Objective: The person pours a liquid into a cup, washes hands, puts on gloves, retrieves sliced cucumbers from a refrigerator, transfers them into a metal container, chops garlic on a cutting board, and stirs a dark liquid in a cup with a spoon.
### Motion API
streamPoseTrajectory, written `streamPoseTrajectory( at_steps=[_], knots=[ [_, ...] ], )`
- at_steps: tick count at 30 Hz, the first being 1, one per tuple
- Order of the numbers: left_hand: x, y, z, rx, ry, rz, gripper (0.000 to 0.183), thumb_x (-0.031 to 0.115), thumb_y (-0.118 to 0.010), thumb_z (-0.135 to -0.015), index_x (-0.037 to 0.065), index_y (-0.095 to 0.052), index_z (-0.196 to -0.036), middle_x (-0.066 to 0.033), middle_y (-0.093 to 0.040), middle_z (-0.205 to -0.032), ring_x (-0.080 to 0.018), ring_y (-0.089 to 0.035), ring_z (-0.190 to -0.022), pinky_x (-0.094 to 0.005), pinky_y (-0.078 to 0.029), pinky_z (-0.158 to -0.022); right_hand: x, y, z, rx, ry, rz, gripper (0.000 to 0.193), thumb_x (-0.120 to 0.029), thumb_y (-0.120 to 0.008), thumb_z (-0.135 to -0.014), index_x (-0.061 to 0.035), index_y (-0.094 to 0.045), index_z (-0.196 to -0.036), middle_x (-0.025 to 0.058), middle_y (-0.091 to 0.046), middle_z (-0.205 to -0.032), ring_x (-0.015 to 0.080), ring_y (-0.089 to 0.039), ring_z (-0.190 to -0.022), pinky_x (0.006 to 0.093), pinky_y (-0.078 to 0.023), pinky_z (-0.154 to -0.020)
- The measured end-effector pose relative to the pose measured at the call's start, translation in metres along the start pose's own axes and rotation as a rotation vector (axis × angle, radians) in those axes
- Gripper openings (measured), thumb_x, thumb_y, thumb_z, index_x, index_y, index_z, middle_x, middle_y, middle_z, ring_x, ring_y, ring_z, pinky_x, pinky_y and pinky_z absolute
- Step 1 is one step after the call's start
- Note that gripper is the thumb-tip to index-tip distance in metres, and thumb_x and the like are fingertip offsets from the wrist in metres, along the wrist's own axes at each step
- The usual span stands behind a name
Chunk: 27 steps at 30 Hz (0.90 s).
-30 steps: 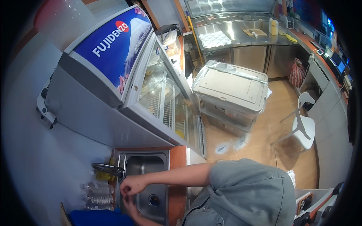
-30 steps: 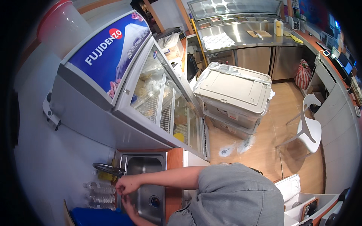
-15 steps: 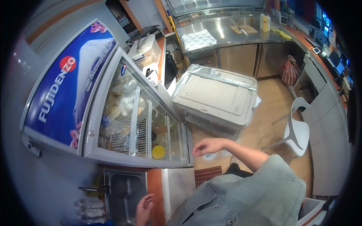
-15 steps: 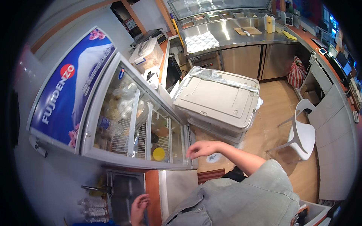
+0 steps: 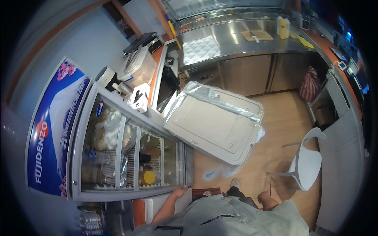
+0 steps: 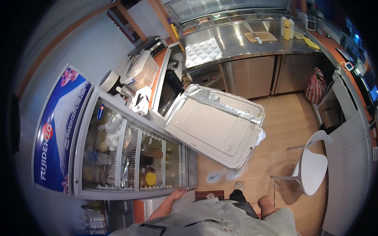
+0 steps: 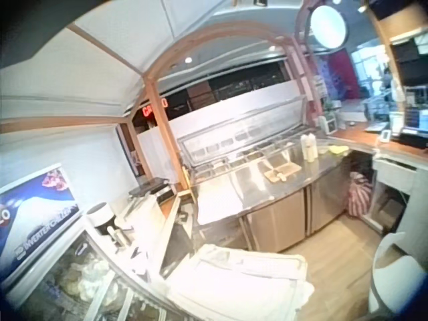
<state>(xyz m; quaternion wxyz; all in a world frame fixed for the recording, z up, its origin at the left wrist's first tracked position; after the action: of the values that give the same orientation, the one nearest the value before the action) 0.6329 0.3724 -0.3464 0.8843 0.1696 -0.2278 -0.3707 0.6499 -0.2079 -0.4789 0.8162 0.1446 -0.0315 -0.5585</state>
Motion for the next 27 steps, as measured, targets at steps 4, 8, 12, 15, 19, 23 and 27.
streamPoseTrajectory(
  at_steps=[4, 8, 12, 15, 19, 23, 27],
  knots=[
    [-0.052, -0.031, -0.066, -0.423, -0.15, -0.452, 0.063, 0.052, -0.064, -0.09, -0.003, -0.069, -0.12, -0.0211, -0.064, -0.131, -0.0364, -0.059, -0.122, -0.0444, -0.045, -0.103, -0.032, -0.115, 0.016, -0.022, -0.164, -1.739, 0.029, -0.024, -0.064, -0.094, -0.0167, -0.068, -0.122, 0.0077, -0.072, -0.104, 0.0206, -0.066, -0.102, 0.0449, -0.053, -0.088],
    [-0.034, -0.012, -0.131, -0.525, -0.293, -0.602, 0.064, 0.051, -0.064, -0.09, -0.003, -0.066, -0.125, -0.0212, -0.064, -0.132, -0.0361, -0.059, -0.123, -0.0444, -0.045, -0.103, -0.129, -0.217, 0.031, 0.546, -0.239, -2.197, 0.024, -0.027, -0.065, -0.093, -0.0104, -0.071, -0.11, 0.0087, -0.072, -0.094, 0.0223, -0.069, -0.086, 0.0405, -0.055, -0.076],
    [0.071, 0.034, -0.184, -0.637, -0.673, -1.101, 0.065, 0.05, -0.064, -0.09, -0.002, -0.064, -0.129, -0.0213, -0.063, -0.133, -0.0358, -0.058, -0.124, -0.0443, -0.044, -0.104, -0.24, -0.273, 0.057, 0.574, -0.419, -2.227, 0.025, -0.027, -0.065, -0.092, -0.0098, -0.07, -0.11, 0.0093, -0.072, -0.095, 0.0235, -0.069, -0.087, 0.0405, -0.054, -0.078],
    [0.18, 0.071, -0.206, -0.379, -0.559, -1.026, 0.059, 0.049, -0.059, -0.092, 0.003, -0.066, -0.129, -0.0236, -0.061, -0.135, -0.0385, -0.056, -0.126, -0.0449, -0.044, -0.105, -0.304, -0.274, 0.072, 0.616, -0.54, -2.276, 0.026, -0.028, -0.065, -0.092, -0.0093, -0.07, -0.11, 0.0098, -0.072, -0.096, 0.0244, -0.069, -0.088, 0.0406, -0.054, -0.079],
    [0.263, 0.06, -0.204, -0.389, -0.504, -1.084, 0.068, 0.06, -0.057, -0.092, 0.0, -0.069, -0.123, -0.024, -0.061, -0.135, -0.04, -0.062, -0.118, -0.047, -0.047, -0.102, -0.382, -0.274, 0.087, 0.73, -0.623, -2.351, 0.028, -0.028, -0.065, -0.091, -0.0086, -0.07, -0.11, 0.0105, -0.072, -0.097, 0.0256, -0.069, -0.09, 0.0406, -0.054, -0.081],
    [0.262, 0.002, -0.192, -0.451, -0.785, -1.242, 0.064, 0.057, -0.06, -0.092, 0.0, -0.071, -0.12, -0.0219, -0.068, -0.124, -0.034, -0.068, -0.108, -0.0442, -0.051, -0.094, -0.473, -0.294, 0.093, 0.855, -0.764, -2.48, 0.029, -0.029, -0.066, -0.091, -0.008, -0.07, -0.111, 0.0111, -0.072, -0.098, 0.0268, -0.069, -0.091, 0.0407, -0.054, -0.082],
    [0.224, -0.065, -0.18, -0.696, -0.857, -1.296, 0.06, 0.051, -0.063, -0.09, 0.0, -0.07, -0.12, -0.0229, -0.071, -0.114, -0.0348, -0.068, -0.105, -0.0428, -0.052, -0.092, -0.567, -0.315, 0.082, 0.87, -0.937, -2.605, 0.03, -0.03, -0.066, -0.091, -0.0074, -0.07, -0.111, 0.0117, -0.072, -0.099, 0.028, -0.069, -0.092, 0.0408, -0.054, -0.084]
  ],
)
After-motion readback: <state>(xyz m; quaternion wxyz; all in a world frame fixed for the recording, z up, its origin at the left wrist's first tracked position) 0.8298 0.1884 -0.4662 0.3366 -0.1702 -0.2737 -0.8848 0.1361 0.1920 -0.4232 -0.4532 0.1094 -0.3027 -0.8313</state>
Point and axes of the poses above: each hand's wrist, its own z-axis away from the middle knuckle, its own y-axis out of the back of the hand, x = y × z, the point moved 1 cm from there along -z, towards the middle knuckle
